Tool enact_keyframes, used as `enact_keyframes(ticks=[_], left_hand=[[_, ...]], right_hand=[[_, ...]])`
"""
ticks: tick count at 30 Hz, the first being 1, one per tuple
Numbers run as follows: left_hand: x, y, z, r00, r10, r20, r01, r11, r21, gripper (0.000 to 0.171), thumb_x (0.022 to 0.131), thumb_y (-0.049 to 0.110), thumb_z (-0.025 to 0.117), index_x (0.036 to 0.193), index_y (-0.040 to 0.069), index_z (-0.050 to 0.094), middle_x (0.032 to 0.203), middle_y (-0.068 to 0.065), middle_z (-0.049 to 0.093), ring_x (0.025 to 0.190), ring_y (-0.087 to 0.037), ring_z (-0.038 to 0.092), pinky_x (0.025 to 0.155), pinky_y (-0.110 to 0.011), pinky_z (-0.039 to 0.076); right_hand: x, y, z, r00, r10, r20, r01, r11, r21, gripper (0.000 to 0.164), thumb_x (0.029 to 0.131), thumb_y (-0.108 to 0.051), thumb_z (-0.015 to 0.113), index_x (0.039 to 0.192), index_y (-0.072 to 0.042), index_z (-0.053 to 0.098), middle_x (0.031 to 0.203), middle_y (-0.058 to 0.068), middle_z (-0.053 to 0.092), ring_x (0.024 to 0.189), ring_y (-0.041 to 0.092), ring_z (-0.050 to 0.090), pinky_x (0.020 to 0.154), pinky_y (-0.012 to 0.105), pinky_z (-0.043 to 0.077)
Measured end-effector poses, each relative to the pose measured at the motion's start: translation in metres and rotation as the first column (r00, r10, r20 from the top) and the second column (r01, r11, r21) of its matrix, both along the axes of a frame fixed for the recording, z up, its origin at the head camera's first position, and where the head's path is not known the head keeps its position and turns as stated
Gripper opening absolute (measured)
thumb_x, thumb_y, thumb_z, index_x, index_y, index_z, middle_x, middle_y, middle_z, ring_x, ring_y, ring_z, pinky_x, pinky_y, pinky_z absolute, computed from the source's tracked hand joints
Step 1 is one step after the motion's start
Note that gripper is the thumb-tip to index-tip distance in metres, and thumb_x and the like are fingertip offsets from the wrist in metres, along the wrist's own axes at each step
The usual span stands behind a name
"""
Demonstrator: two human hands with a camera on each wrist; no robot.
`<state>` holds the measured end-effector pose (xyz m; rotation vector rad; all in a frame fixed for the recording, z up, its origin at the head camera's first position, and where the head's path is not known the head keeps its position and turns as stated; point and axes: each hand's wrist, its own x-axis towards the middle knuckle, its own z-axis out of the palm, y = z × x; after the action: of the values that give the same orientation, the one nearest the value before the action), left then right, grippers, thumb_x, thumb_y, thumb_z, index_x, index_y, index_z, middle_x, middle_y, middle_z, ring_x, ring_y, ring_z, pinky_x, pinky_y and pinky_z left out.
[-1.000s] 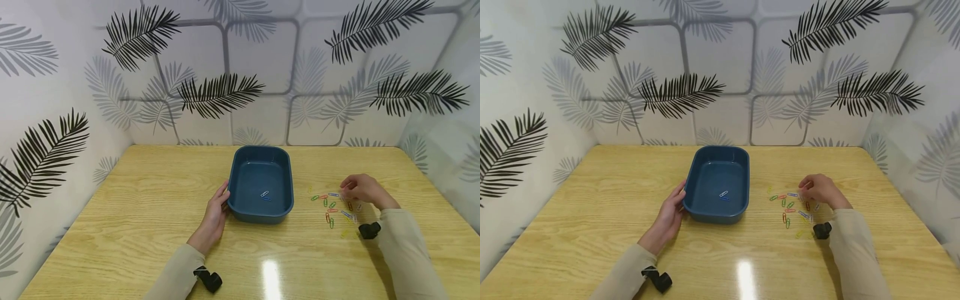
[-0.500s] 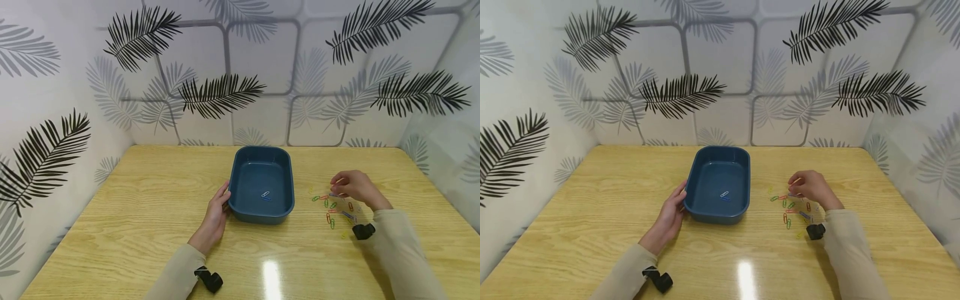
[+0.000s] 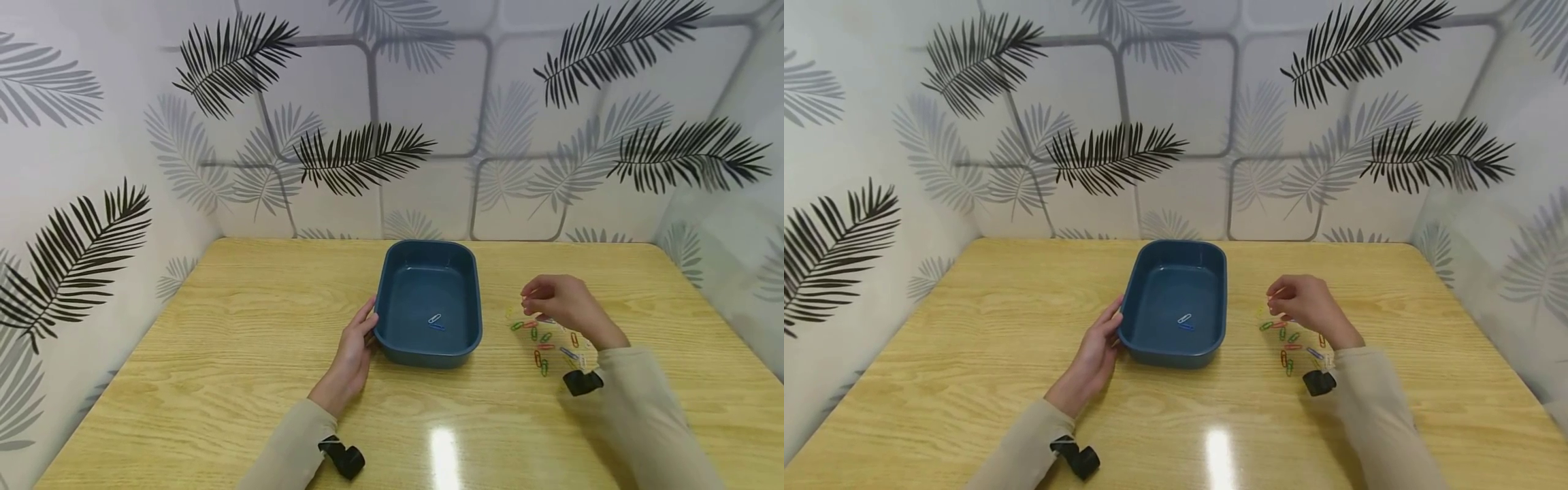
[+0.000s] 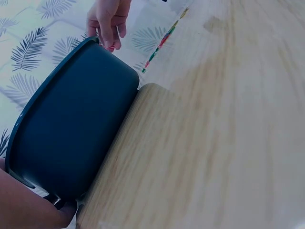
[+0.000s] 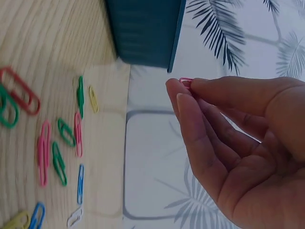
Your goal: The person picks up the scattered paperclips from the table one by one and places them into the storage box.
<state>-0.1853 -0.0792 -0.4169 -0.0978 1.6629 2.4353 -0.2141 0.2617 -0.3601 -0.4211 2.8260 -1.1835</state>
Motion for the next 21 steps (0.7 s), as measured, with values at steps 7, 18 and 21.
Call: enact_keyframes(ticks=[7,18,21], left_hand=[[0.0,0.0,0.0,1.0,0.003,0.001,-0.003,1.0,-0.008,0.049,0.105,0.014,0.036,0.153,0.009,0.028,0.151,-0.02,0.032,0.136,-0.034,0.032,0.112,-0.047,0.02],[-0.001,-0.001,-0.002,1.0,0.0,-0.005,0.0,1.0,-0.01,0.05,0.104,0.014,0.037,0.153,0.009,0.029,0.152,-0.019,0.031,0.137,-0.034,0.031,0.112,-0.047,0.019],[-0.001,0.0,-0.002,1.0,0.0,-0.008,0.0,1.0,-0.012,0.05,0.105,0.014,0.036,0.153,0.009,0.028,0.152,-0.019,0.031,0.137,-0.034,0.031,0.112,-0.048,0.019]], right_hand=[[0.005,-0.019,0.004,1.0,-0.005,-0.017,0.005,1.0,-0.029,0.014,0.091,0.001,0.062,0.101,0.009,0.063,0.087,0.012,0.069,0.079,0.032,0.068,0.066,0.04,0.057],[0.008,-0.036,0.002,1.0,0.016,-0.02,-0.017,0.999,-0.049,0.011,0.092,0.0,0.061,0.101,0.006,0.063,0.088,0.013,0.069,0.082,0.034,0.068,0.068,0.044,0.055],[0.009,-0.039,0.001,1.0,0.026,-0.009,-0.027,0.998,-0.06,0.012,0.092,0.0,0.061,0.101,0.007,0.063,0.09,0.015,0.069,0.083,0.035,0.067,0.069,0.044,0.055]])
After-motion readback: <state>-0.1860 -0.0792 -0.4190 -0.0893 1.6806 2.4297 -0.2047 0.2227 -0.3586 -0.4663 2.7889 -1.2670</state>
